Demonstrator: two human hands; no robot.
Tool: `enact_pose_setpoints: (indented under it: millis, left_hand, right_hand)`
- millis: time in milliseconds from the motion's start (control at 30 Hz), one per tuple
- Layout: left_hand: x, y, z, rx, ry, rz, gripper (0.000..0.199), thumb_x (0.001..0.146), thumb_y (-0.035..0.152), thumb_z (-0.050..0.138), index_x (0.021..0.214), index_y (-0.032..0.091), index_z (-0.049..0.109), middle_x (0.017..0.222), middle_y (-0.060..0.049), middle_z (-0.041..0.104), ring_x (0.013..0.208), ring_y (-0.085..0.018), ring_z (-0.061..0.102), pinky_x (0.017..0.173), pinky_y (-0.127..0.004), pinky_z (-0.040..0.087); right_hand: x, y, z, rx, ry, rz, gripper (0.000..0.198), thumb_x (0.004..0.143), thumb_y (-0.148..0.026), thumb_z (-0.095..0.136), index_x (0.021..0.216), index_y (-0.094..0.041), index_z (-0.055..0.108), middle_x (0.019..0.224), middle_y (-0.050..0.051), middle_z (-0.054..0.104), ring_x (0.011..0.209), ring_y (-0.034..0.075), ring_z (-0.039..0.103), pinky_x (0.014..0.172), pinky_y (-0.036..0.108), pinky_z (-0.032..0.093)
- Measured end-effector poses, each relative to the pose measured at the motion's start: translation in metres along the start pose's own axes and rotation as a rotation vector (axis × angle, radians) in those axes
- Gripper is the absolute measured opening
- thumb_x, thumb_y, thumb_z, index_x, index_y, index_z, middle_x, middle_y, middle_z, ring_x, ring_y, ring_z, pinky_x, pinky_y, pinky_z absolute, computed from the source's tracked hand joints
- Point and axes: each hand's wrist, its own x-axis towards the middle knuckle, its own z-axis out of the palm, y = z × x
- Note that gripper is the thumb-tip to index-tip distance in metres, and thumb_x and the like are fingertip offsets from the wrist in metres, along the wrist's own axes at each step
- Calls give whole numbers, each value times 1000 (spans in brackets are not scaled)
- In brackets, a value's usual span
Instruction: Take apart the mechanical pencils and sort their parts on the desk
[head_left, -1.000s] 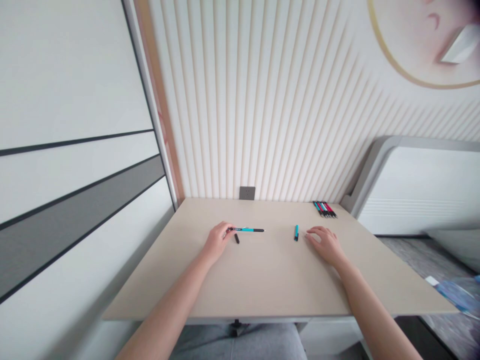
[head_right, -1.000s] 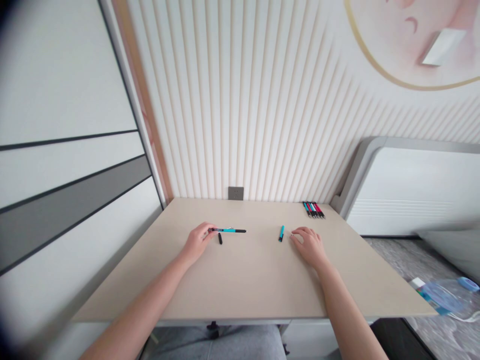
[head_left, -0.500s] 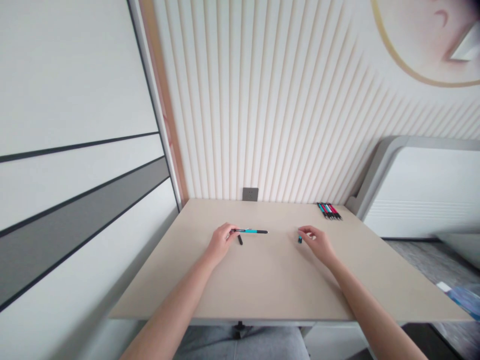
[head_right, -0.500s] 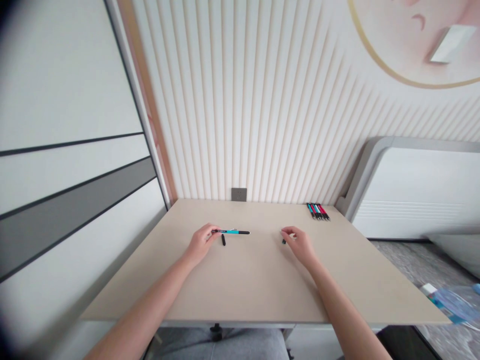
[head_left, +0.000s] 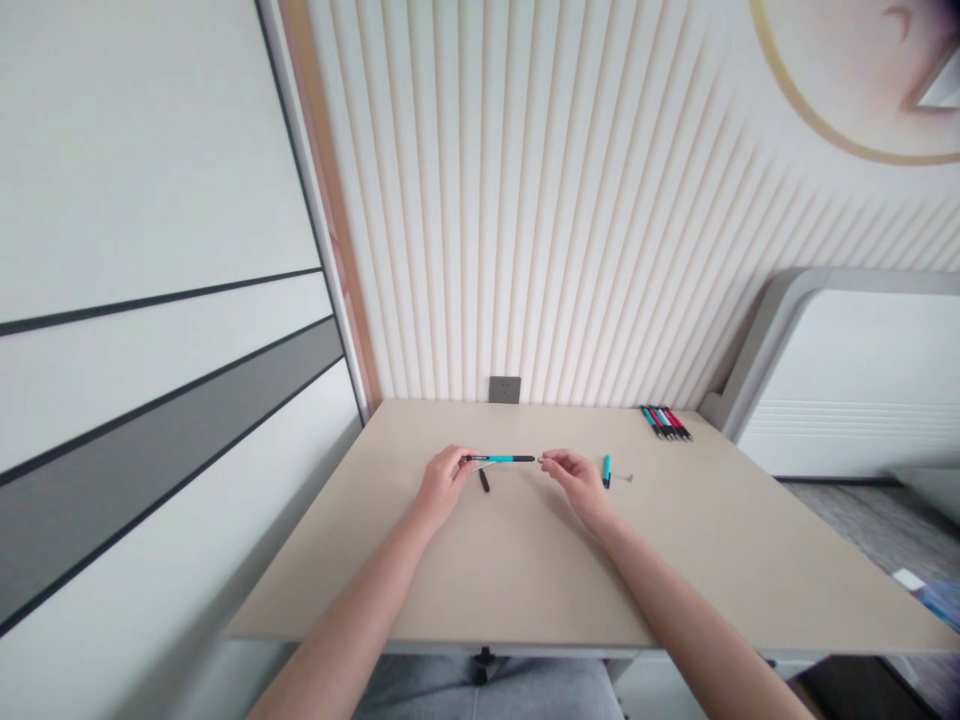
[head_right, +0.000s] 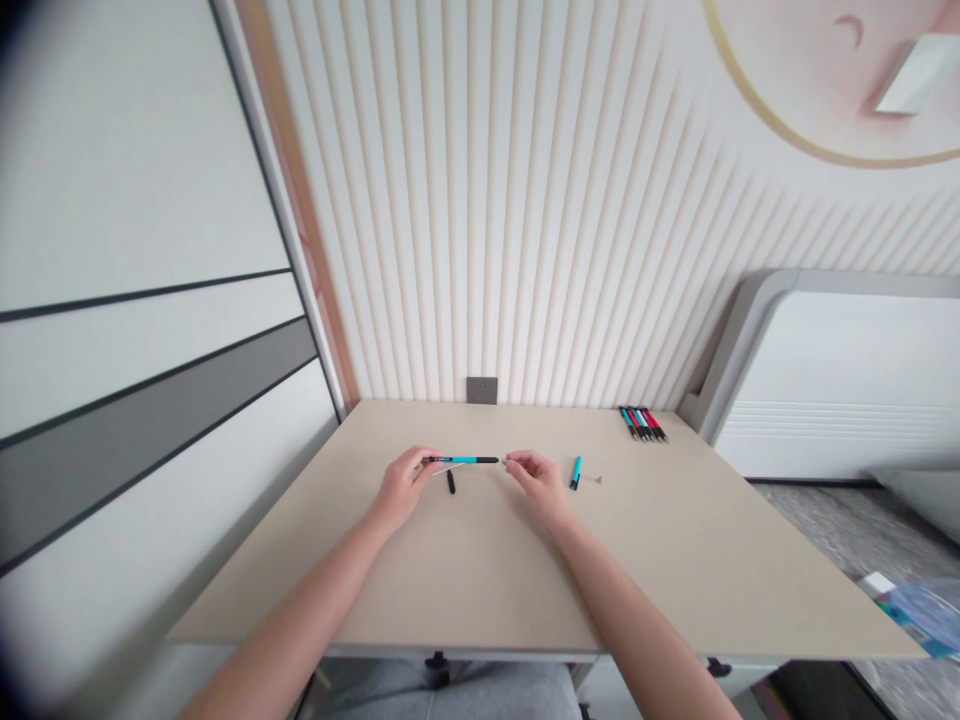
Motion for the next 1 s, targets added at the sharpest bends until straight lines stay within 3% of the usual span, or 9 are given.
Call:
enact_pose_setpoints:
  millis: [567, 767, 933, 1000]
  left_hand:
    - [-2, 5, 1, -60, -114, -12, 12, 88, 28, 58, 91, 19, 65, 85, -3, 67, 81, -17, 62, 76, -27, 48]
    - [-2, 7, 2, -42, -116, -4, 14, 89, 29, 56, 91, 19, 65, 85, -4, 66, 80, -17, 61, 75, -28, 47]
    - [-2, 5, 2, -42, -101, -22, 13, 89, 29, 55, 91, 19, 64, 86, -4, 66, 81, -17, 61, 76, -28, 46]
    - [-2, 4, 3, -45, -101, -24, 13, 89, 29, 55, 91, 19, 63, 86, -3, 66, 81, -17, 61, 75, -28, 46]
  right_hand:
    - [-7, -1, -3, -55, 12, 26, 39, 75, -53, 67, 92, -18, 71, 90, 7, 72, 78, 20, 61, 72, 31, 46]
    - [-10, -3, -1, -301, -25, 21, 52, 87, -60, 45, 68, -16, 66, 65, 5, 65, 64, 19, 57, 64, 30, 44]
    - [-12, -9, -2, -296, -23, -65, 44, 88, -55, 50, 104, -17, 67, 87, 7, 69, 75, 19, 60, 70, 30, 46]
    - [-13, -13, -4, -309, -18, -93, 41, 85, -52, 56, 105, -18, 66, 90, 7, 69, 77, 19, 59, 72, 30, 46]
